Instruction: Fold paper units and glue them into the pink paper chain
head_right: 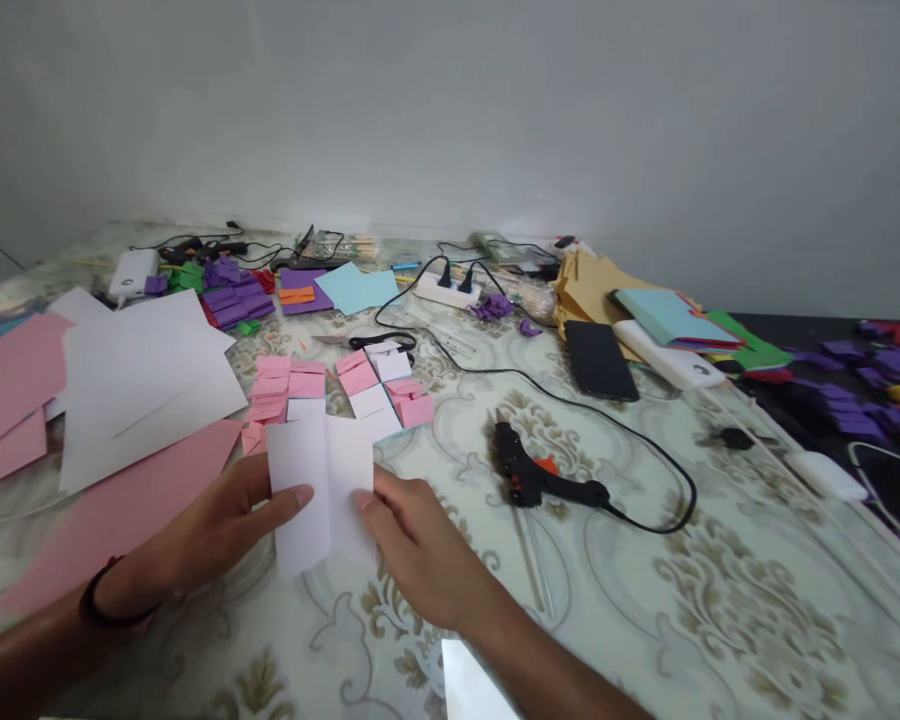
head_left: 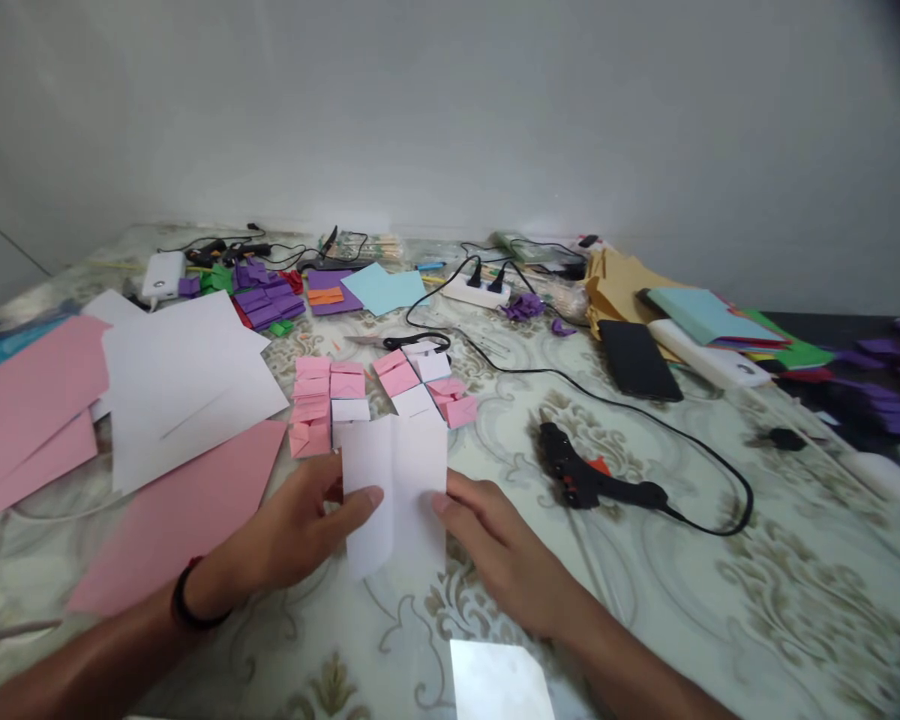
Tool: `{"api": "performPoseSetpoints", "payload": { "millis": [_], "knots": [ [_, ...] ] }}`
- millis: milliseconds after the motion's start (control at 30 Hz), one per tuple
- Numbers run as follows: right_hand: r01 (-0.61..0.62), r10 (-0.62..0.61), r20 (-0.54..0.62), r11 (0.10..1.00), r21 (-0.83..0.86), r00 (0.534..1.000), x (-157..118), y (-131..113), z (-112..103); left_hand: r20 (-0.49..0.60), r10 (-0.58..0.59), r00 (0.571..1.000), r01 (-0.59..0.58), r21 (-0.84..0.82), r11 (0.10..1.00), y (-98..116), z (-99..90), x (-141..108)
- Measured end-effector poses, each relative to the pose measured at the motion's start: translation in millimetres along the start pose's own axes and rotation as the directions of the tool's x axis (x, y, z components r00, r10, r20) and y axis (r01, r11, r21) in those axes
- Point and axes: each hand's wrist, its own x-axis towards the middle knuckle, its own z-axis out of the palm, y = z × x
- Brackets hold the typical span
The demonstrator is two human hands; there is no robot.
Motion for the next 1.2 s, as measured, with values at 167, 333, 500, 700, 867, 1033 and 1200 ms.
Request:
{"api": "performPoseSetpoints", "payload": {
  "millis": [167,333,500,700,867,1033,1200],
  "knots": [
    [-0.057,0.056,0.018,0.997,0.051,0.998,1.8,-1.3,-0.2,0.043,-0.028,0.999,0.034,-0.154,0.987,-4.7,-0.3,1.1],
    [-0.088,0.086,0.034,0.993,0.073,0.996,4.2,0.1,-0.4,0.052,-0.042,0.998,0.054,-0.250,0.967,-4.3,0.2,2.0],
    [-0.092,0.089,0.039,0.992,0.088,0.995,8.2,6.7,-1.5,0.008,-0.068,0.998,0.068,-0.197,0.978,-7.0,-1.5,5.6],
    [-0.055,0.053,0.023,0.997,0.061,0.998,8.9,4.9,-1.5,0.030,-0.057,0.998,0.062,-0.209,0.976,-3.6,-3.6,3.6],
    [-0.036,0.036,0.027,0.999,0.000,0.999,7.4,2.1,-0.1,-0.025,-0.087,0.996,0.081,-0.180,0.980,-0.9,-4.3,2.3],
    [-0.031,0.030,0.046,0.999,0.020,0.999,6.3,1.7,0.4,-0.089,-0.118,0.989,0.110,-0.092,0.990,-1.9,-5.0,4.5],
    [-0.052,0.048,0.025,0.985,0.165,0.999,6.7,4.5,1.0,-0.106,-0.123,0.987,0.108,-0.131,0.985,1.8,-6.2,3.8]
  ]
}}
